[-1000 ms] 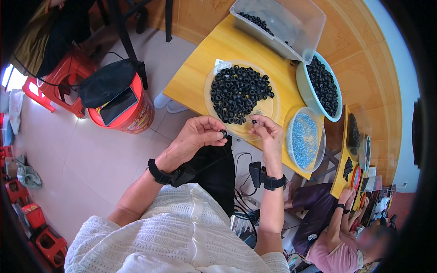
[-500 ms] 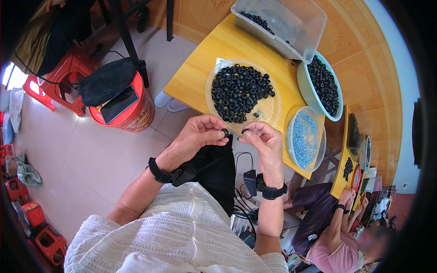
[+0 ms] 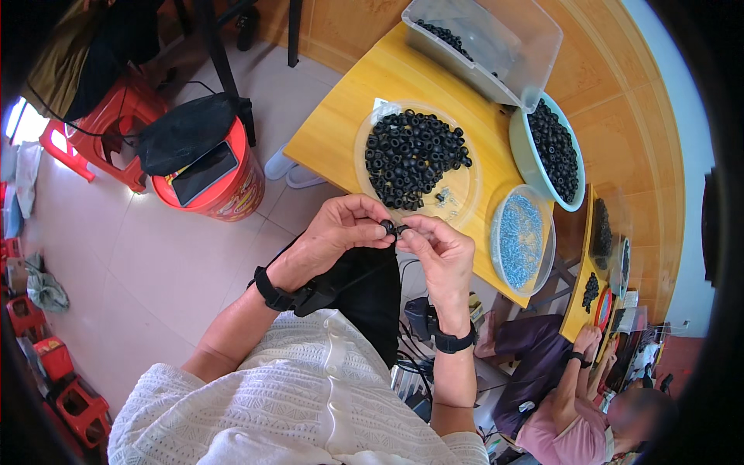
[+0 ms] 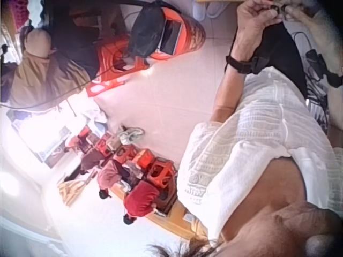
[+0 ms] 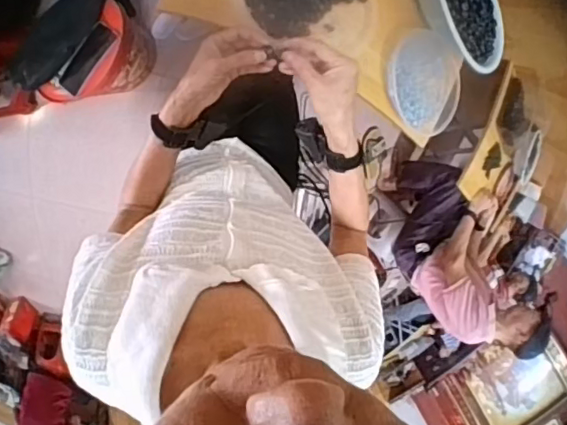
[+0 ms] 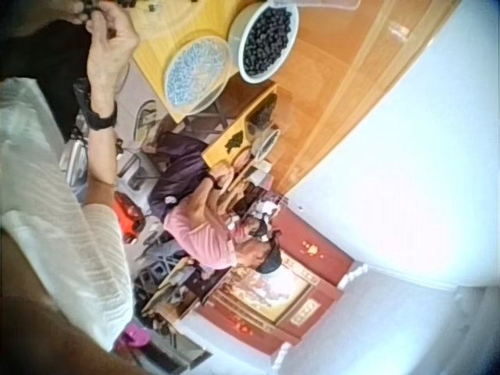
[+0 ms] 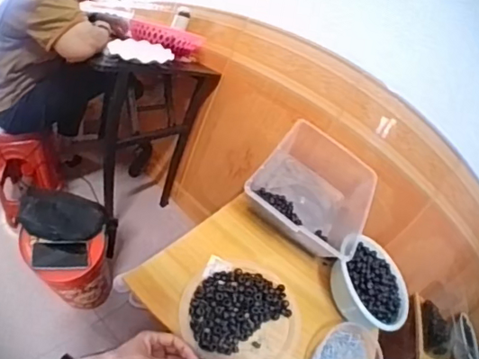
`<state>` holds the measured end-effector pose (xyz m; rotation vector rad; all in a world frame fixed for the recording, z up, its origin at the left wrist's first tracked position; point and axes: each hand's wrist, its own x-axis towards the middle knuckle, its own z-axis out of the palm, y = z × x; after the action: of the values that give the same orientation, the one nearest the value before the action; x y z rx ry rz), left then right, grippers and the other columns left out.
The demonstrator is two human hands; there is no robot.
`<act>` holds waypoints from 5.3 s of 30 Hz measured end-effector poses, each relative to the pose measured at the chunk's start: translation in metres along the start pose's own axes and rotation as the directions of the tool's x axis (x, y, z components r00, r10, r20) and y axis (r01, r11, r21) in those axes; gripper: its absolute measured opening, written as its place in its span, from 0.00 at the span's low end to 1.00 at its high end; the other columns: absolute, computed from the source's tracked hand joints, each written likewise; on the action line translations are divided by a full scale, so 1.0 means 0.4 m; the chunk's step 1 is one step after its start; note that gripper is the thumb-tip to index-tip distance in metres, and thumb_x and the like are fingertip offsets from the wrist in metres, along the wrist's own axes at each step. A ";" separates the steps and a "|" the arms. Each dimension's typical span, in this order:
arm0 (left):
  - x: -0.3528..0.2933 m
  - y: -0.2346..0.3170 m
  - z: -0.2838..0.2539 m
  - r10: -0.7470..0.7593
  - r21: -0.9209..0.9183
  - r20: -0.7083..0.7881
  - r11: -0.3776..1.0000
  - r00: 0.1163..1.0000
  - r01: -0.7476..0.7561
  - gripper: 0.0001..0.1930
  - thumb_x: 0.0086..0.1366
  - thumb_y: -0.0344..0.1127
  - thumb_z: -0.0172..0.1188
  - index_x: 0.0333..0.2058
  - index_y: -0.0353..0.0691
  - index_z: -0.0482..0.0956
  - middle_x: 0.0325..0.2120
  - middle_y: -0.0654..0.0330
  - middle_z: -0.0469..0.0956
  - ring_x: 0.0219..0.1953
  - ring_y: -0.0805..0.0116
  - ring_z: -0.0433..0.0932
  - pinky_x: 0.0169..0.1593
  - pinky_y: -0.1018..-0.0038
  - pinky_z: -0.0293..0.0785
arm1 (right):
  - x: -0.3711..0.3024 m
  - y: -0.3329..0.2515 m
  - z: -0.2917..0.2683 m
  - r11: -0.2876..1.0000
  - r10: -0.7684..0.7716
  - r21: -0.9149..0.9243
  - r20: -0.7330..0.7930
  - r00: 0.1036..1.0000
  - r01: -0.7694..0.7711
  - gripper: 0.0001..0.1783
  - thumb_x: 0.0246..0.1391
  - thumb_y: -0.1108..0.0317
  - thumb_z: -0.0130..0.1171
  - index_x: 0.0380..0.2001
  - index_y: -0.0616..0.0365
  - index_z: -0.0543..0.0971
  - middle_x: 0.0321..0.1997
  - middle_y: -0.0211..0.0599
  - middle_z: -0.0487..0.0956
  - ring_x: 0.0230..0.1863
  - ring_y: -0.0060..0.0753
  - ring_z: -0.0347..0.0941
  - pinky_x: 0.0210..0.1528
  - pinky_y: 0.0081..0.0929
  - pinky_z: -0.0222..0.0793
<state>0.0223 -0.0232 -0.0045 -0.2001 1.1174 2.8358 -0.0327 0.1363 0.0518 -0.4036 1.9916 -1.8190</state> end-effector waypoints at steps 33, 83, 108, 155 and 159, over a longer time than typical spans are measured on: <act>0.003 -0.032 0.027 0.213 0.322 -0.041 0.928 0.976 -0.189 0.08 0.52 0.19 0.60 0.33 0.33 0.75 0.29 0.64 0.76 0.32 0.80 0.75 0.39 0.83 0.73 | -0.019 -0.004 0.047 0.684 -0.350 -0.685 -0.009 0.937 0.249 0.04 0.45 0.80 0.55 0.28 0.65 0.76 0.25 0.45 0.74 0.26 0.48 0.73 0.28 0.32 0.68; 0.039 -0.064 0.087 -0.085 0.433 -0.130 0.891 0.988 0.133 0.08 0.60 0.31 0.58 0.34 0.31 0.79 0.25 0.62 0.79 0.26 0.80 0.74 0.33 0.83 0.72 | -0.047 0.059 -0.042 0.466 -0.453 -0.817 0.108 0.885 0.339 0.12 0.39 0.78 0.59 0.31 0.65 0.71 0.26 0.45 0.70 0.30 0.48 0.70 0.29 0.36 0.68; -0.039 0.497 0.456 0.374 0.471 0.780 0.176 0.501 -0.864 0.72 0.26 0.61 0.75 0.61 0.29 0.38 0.46 0.43 0.66 0.25 0.67 0.76 0.29 0.81 0.75 | 0.021 -0.459 -0.488 0.709 -0.590 -0.637 -0.300 0.750 0.303 0.25 0.44 0.75 0.60 0.50 0.60 0.72 0.32 0.37 0.77 0.31 0.23 0.73 0.33 0.20 0.71; -0.082 0.662 0.504 0.566 0.342 0.795 -0.126 0.215 -0.931 0.47 0.50 0.43 0.61 0.61 0.28 0.42 0.50 0.43 0.66 0.24 0.75 0.74 0.24 0.87 0.72 | 0.010 -0.090 -0.272 0.661 -0.350 -0.720 -0.044 0.936 0.213 0.10 0.45 0.78 0.53 0.33 0.62 0.78 0.29 0.45 0.77 0.31 0.44 0.75 0.34 0.33 0.71; -0.039 0.626 0.515 0.580 0.413 0.759 -0.078 0.296 -0.907 0.45 0.52 0.42 0.60 0.61 0.28 0.42 0.50 0.43 0.66 0.24 0.75 0.74 0.23 0.87 0.72 | 0.075 0.040 -0.283 0.584 -0.414 -0.793 -0.107 0.904 0.174 0.08 0.42 0.79 0.52 0.28 0.62 0.78 0.29 0.47 0.77 0.31 0.52 0.73 0.34 0.41 0.70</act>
<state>-0.0129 -0.0653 0.3156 1.5058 3.0447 2.0553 -0.1125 0.2226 0.0400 -0.8061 3.0364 -1.0858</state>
